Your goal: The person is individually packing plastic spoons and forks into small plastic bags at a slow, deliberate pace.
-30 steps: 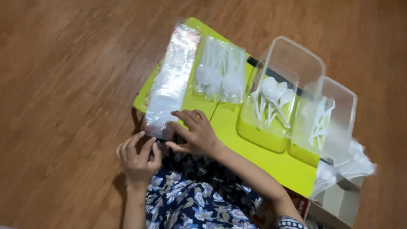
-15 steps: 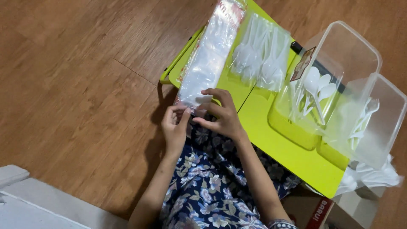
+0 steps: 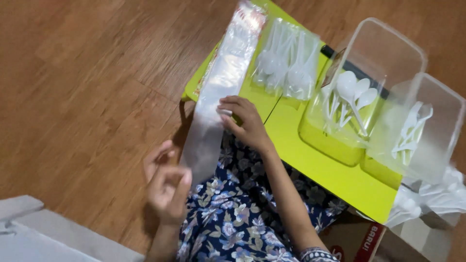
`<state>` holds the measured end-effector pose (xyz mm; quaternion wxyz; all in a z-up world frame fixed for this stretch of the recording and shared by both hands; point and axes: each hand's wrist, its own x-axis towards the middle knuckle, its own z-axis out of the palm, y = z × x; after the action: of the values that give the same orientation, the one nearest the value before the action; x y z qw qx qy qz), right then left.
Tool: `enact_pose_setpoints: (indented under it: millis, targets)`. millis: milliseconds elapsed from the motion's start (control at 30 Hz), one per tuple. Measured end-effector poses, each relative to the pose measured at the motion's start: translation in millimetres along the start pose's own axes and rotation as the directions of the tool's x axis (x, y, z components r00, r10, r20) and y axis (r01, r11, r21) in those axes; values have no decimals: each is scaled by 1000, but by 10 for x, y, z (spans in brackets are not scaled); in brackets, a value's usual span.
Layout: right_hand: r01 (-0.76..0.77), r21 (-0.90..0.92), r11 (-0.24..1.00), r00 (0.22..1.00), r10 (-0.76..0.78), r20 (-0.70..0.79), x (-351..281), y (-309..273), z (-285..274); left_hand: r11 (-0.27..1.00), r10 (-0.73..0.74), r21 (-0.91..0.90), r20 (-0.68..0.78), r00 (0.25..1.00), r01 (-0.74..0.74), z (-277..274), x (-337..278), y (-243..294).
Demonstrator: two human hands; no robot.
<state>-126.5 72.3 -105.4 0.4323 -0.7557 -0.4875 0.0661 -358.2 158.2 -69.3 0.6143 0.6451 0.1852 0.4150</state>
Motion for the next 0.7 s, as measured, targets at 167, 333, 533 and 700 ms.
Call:
enact_pose_setpoints:
  millis: [167,333,533,700]
  targets:
    - [16,319,948,991,27,-130,-201,137,-57,886,445,-172,576,685,-431,-133,110,294]
    - [240,845,478,955,39,-294,-923,199,-418,846,525,-496,710,469,-195,931,243,385]
    - [324,812,486,861,205,-466,-2103,231,-1106,961,275,-193,699,660,-197,2148,13,168]
    - [-40,595,803,446,547,-708,-2412,86,-1761,994,-113,78,692,713,82,2859,-261,-326]
